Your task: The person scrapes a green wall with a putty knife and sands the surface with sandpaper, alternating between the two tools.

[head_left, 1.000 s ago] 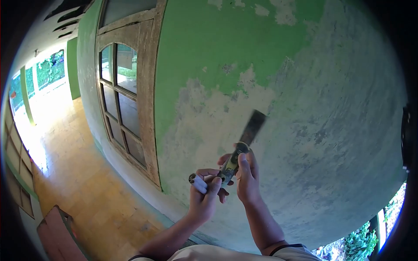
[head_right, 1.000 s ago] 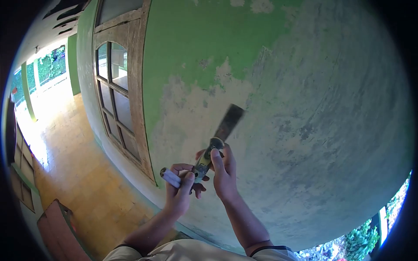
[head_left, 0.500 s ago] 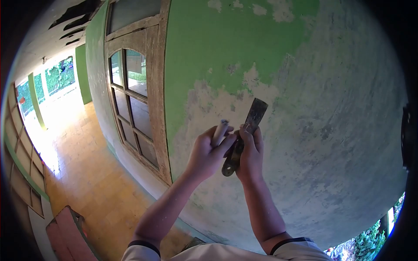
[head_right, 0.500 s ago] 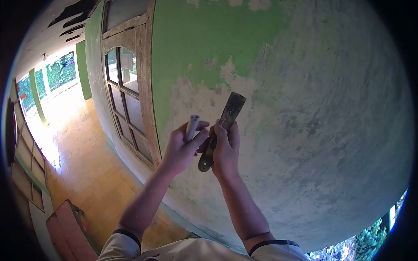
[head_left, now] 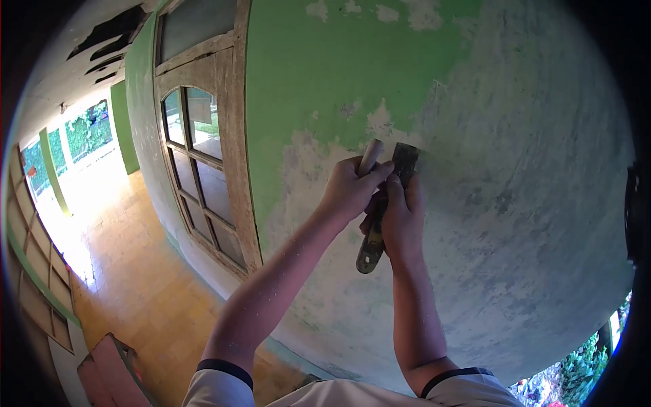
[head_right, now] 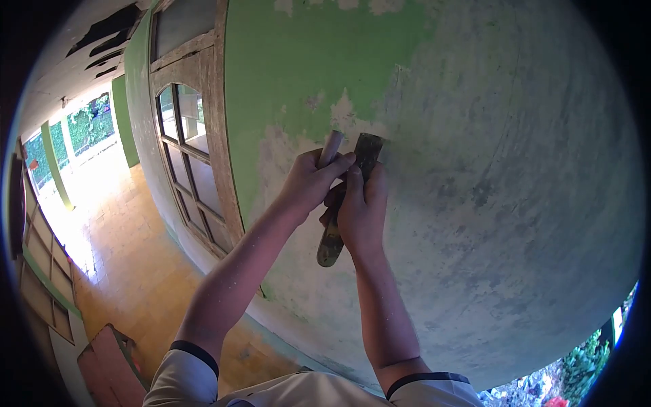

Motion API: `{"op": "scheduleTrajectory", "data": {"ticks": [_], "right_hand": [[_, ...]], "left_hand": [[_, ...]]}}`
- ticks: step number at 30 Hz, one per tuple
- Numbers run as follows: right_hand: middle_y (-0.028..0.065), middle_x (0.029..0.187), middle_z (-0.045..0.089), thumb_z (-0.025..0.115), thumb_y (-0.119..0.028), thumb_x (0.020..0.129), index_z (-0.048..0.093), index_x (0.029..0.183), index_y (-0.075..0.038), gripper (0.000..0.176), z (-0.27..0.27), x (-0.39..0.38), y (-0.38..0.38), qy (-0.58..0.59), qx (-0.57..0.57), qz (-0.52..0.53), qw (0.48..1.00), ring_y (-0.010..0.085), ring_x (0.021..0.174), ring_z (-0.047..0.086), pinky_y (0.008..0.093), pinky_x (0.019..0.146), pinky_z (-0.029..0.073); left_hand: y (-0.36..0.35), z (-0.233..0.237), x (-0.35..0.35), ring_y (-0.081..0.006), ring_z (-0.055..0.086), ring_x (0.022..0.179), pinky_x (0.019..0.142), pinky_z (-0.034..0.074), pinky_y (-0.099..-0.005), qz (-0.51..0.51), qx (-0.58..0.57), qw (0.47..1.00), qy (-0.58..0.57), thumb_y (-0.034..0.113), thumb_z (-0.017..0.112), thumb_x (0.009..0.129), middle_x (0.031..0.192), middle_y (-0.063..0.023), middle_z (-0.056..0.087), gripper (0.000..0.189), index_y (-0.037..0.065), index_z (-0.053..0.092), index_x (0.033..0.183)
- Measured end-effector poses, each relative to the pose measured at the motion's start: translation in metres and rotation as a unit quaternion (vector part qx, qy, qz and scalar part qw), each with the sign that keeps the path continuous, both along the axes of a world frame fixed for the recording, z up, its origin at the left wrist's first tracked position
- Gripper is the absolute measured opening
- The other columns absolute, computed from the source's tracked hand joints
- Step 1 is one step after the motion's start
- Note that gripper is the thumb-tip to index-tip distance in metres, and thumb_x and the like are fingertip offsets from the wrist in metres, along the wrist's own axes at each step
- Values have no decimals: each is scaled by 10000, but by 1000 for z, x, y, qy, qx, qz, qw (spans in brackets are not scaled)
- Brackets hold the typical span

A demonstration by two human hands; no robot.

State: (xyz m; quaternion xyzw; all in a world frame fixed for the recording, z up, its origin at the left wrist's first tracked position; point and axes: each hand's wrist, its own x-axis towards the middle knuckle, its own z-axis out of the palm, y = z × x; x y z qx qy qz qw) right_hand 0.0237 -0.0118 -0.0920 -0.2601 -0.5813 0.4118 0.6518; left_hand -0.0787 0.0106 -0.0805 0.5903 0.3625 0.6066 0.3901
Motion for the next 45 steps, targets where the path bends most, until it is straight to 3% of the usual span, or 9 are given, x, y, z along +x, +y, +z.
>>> {"op": "scheduleTrajectory", "data": {"ticks": [3, 11, 17, 21, 23, 27, 38, 45], "right_hand": [[88, 673, 525, 341, -118, 947, 386, 988, -15, 120, 4, 1, 5, 2, 1, 17, 1000, 113, 458, 515, 265, 344, 450], [79, 631, 505, 356, -129, 940, 389, 964, -20, 117, 27, -4, 17, 6, 21, 37, 999, 123, 435, 499, 267, 333, 439], [63, 590, 495, 360, -150, 940, 425, 981, -40, 134, 45, -9, 15, 3, 37, 33, 999, 132, 355, 459, 258, 307, 405], [54, 589, 487, 358, -160, 942, 434, 1004, -45, 151, 31, -3, 1, -25, -2, 64, 998, 130, 353, 456, 257, 307, 405], [53, 590, 485, 357, -163, 942, 434, 1010, -47, 154, 17, -6, -2, -23, -10, 64, 998, 130, 354, 455, 256, 307, 404], [74, 583, 483, 356, -147, 943, 388, 951, -25, 126, 7, -8, 2, -20, -31, 71, 997, 131, 371, 468, 266, 316, 419], [58, 583, 484, 379, -180, 934, 427, 1002, -56, 149, 19, -14, 11, 14, -38, 88, 995, 150, 355, 472, 260, 305, 411], [59, 590, 498, 406, -181, 923, 450, 922, -45, 143, 42, -18, 18, 12, 17, 79, 997, 159, 360, 493, 262, 310, 417]], "left_hand": [[6, 6, -1, -92, 529, 523, 413, 393, -239, -4, -11, 1000, -7, 260, 622, 846, 731, -59, 610, 279, -18, 606, 848], [16, 30, -3, -102, 537, 492, 399, 403, -242, 134, 103, 983, 70, 209, 672, 795, 666, -63, 596, 238, -18, 604, 813], [0, 56, -9, -94, 523, 473, 403, 399, -236, 102, 82, 990, 46, 238, 652, 810, 624, -39, 572, 258, -14, 596, 799], [8, 23, -10, -93, 525, 478, 406, 399, -236, 61, 93, 994, -5, 270, 630, 831, 640, -37, 574, 282, -8, 593, 802], [-1, 10, -11, -90, 529, 498, 410, 399, -240, 46, 16, 999, 20, 282, 616, 844, 669, -44, 579, 291, -6, 594, 814], [4, -2, -10, -84, 521, 493, 410, 395, -242, 39, 43, 998, -14, 284, 611, 848, 665, -43, 577, 288, -2, 598, 816], [8, 28, -13, -96, 512, 452, 403, 395, -240, 88, 58, 994, 40, 235, 629, 825, 618, -41, 566, 253, -9, 602, 762], [16, 51, -18, -108, 531, 508, 444, 404, -269, 138, 105, 982, 73, 254, 649, 797, 628, -57, 570, 284, -28, 617, 790]]}}
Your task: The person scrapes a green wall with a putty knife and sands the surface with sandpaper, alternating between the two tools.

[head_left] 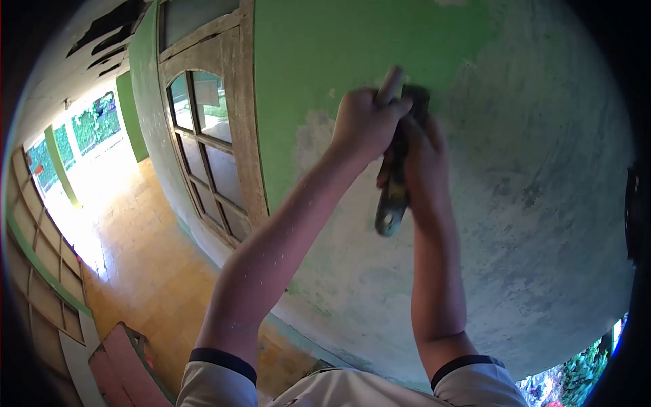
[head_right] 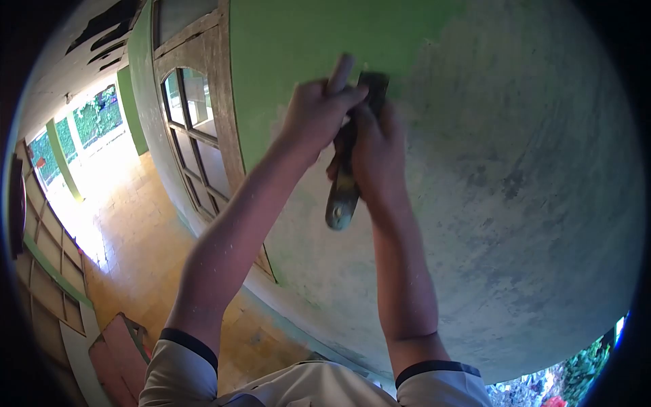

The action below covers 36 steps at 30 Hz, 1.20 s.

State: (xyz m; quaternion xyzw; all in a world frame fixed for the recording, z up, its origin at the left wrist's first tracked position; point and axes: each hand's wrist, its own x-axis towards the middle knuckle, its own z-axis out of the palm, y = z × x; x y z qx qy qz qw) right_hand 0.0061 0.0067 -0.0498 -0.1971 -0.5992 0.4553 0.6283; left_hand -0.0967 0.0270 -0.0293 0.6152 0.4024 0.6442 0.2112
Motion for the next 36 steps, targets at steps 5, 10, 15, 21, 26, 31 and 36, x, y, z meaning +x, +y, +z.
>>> {"op": "scheduleTrajectory", "data": {"ticks": [5, 10, 15, 21, 26, 31, 36], "right_hand": [[57, 591, 500, 411, -182, 921, 466, 921, -39, 153, 19, -3, 0, -2, 28, -3, 1000, 155, 361, 495, 264, 310, 410], [56, 580, 486, 390, -170, 930, 438, 950, -25, 154, -12, 5, -27, -25, -24, -3, 999, 142, 353, 472, 261, 312, 411], [58, 573, 472, 371, -155, 941, 412, 955, -20, 142, -31, 7, -21, -32, -50, 13, 998, 125, 352, 456, 255, 310, 408], [51, 572, 467, 346, -148, 951, 385, 949, -32, 122, -30, 9, -11, -27, -45, -4, 999, 118, 351, 451, 244, 304, 398], [54, 570, 471, 351, -143, 947, 382, 945, -38, 110, -26, 8, -6, 0, -38, 23, 999, 118, 348, 448, 248, 303, 397], [55, 551, 468, 362, -161, 945, 390, 978, -27, 140, -21, 5, -1, 0, -34, 26, 999, 130, 340, 450, 256, 304, 398], [53, 546, 468, 374, -182, 944, 413, 983, -13, 178, -15, 1, -4, 16, -43, 25, 999, 145, 333, 456, 259, 304, 399]], "left_hand": [[-7, 21, -1, -118, 553, 568, 505, 421, -264, -38, 0, 999, -36, 281, 660, 785, 662, -57, 589, 322, -39, 628, 802], [-21, -21, -1, -111, 546, 525, 480, 425, -271, -35, -8, 999, -23, 250, 640, 808, 611, -57, 573, 296, -36, 601, 739], [-18, -44, 5, -97, 515, 492, 461, 409, -281, -63, -44, 994, -80, 226, 620, 824, 551, -46, 542, 297, -28, 573, 676], [-4, -42, 11, -95, 481, 479, 456, 395, -279, -46, -7, 997, -56, 220, 616, 828, 542, -43, 535, 297, -27, 565, 670], [-1, -32, 7, -89, 478, 469, 449, 392, -272, -48, -5, 998, -40, 200, 611, 827, 535, -41, 532, 285, -30, 563, 665], [-2, -22, 5, -87, 510, 486, 428, 396, -252, -46, -5, 999, -29, 205, 623, 826, 580, -44, 559, 272, -24, 582, 686], [-3, -13, 1, -88, 530, 493, 409, 397, -239, -47, -35, 998, -13, 221, 641, 818, 617, -45, 581, 265, -22, 601, 720]]}}
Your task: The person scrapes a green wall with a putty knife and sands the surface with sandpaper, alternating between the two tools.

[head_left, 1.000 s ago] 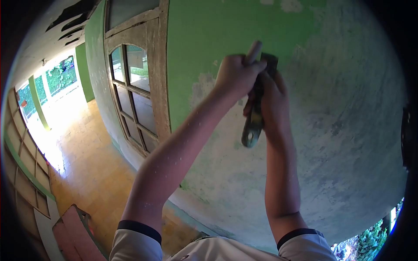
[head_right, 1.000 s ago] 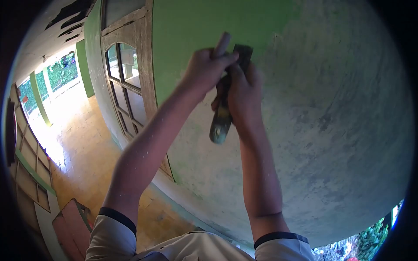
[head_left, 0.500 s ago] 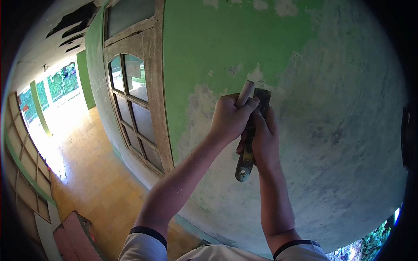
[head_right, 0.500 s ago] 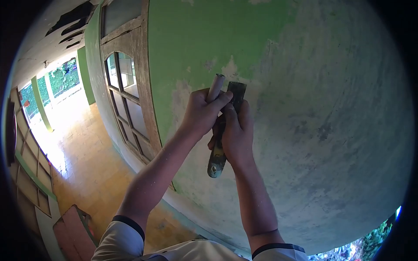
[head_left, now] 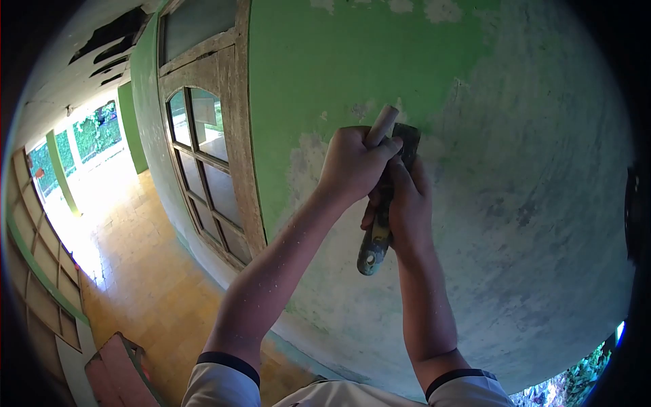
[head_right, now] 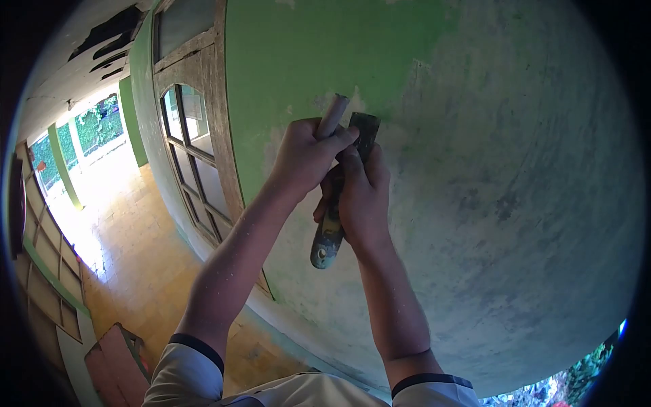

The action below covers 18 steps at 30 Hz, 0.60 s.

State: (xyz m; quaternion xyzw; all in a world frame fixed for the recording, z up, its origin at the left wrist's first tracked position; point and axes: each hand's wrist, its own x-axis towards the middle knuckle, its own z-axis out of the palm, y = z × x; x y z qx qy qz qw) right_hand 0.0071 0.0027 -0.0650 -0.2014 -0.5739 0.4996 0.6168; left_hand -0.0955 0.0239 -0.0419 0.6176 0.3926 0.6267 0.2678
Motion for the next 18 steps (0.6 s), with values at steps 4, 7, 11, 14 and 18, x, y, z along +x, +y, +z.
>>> {"op": "scheduleTrajectory", "data": {"ticks": [4, 7, 11, 14, 18], "right_hand": [[63, 564, 481, 389, -196, 940, 434, 939, -7, 195, 17, -2, 2, 7, 21, 14, 1000, 154, 340, 473, 263, 304, 405], [71, 574, 489, 395, -199, 938, 436, 937, -5, 199, 25, -4, -2, 16, 25, 16, 999, 158, 342, 479, 265, 303, 406], [46, 565, 490, 404, -202, 936, 474, 972, -42, 178, 12, 2, -12, -32, 17, -22, 999, 143, 341, 473, 254, 308, 405], [45, 561, 485, 398, -196, 937, 463, 1000, -43, 178, -5, 8, -17, -48, 1, -40, 998, 141, 339, 470, 254, 303, 399], [47, 560, 482, 401, -197, 935, 456, 1017, -46, 180, -13, 12, -15, -49, 1, -56, 997, 142, 336, 468, 254, 298, 392]], "left_hand": [[-12, 19, -1, -91, 522, 472, 409, 402, -248, 20, 35, 999, -6, 231, 637, 813, 612, -48, 576, 267, -28, 606, 755], [-18, 29, -3, -91, 525, 480, 410, 398, -249, 3, 17, 1000, -19, 247, 637, 812, 614, -49, 576, 281, -28, 608, 760], [-13, 7, -2, -91, 522, 491, 408, 398, -254, 8, 20, 1000, -15, 270, 640, 811, 615, -46, 576, 305, -26, 602, 749], [-11, -15, 2, -93, 515, 487, 406, 405, -254, -8, -3, 1000, -8, 264, 632, 821, 633, -49, 580, 300, -24, 597, 746], [-7, -25, 10, -95, 516, 493, 408, 404, -247, -63, -18, 996, -55, 260, 628, 829, 663, -55, 584, 292, -22, 600, 757]]}}
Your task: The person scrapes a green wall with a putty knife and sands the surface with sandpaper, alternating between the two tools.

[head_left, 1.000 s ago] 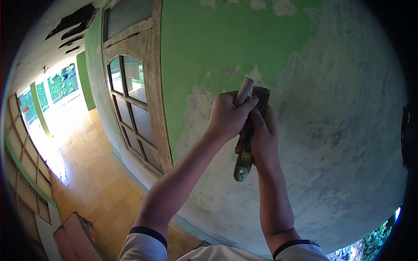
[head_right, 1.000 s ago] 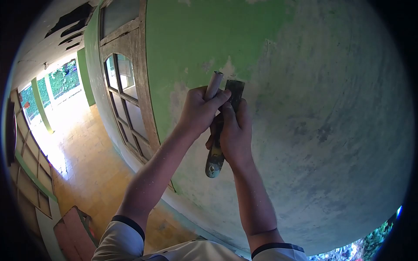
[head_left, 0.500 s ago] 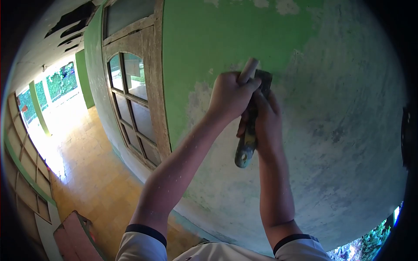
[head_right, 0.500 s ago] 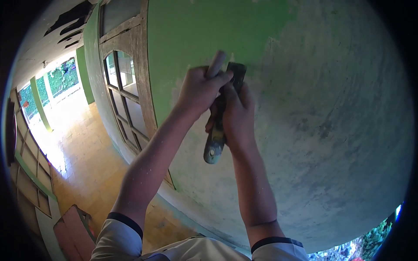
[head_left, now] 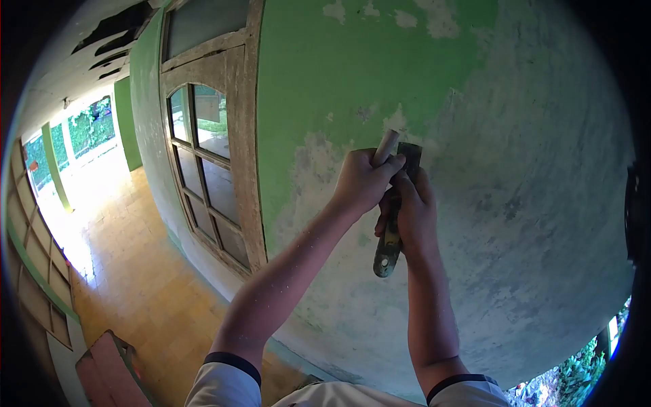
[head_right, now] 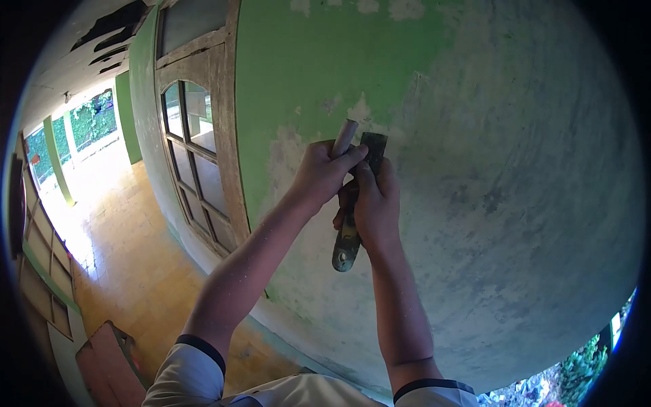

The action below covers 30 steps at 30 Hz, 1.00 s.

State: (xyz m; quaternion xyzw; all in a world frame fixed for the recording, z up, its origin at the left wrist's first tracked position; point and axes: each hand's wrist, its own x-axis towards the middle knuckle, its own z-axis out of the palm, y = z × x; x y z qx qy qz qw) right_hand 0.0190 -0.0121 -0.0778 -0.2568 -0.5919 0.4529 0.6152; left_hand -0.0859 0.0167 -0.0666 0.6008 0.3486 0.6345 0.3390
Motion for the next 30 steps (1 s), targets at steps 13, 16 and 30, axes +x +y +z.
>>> {"op": "scheduleTrajectory", "data": {"ticks": [13, 16, 30], "right_hand": [[54, 589, 480, 380, -170, 932, 438, 998, -43, 155, 9, -1, 7, -8, 11, -24, 1000, 143, 356, 467, 265, 313, 425], [54, 591, 480, 377, -166, 930, 440, 991, -38, 155, 13, -4, 14, -6, 34, -21, 999, 148, 357, 469, 269, 314, 429], [67, 591, 488, 385, -178, 929, 426, 988, -44, 152, 16, -9, -2, 10, 27, -10, 1000, 160, 343, 471, 274, 310, 417]], "left_hand": [[12, 11, 2, -113, 527, 500, 433, 410, -255, 2, -9, 1000, -2, 257, 642, 813, 683, -69, 582, 277, -17, 603, 795], [12, 19, 2, -111, 528, 499, 424, 400, -257, 43, 5, 999, 13, 262, 652, 803, 675, -69, 582, 277, -11, 606, 784], [6, 18, -11, -118, 550, 504, 417, 409, -260, 22, 17, 999, 29, 260, 658, 798, 679, -75, 594, 284, -19, 608, 793]]}}
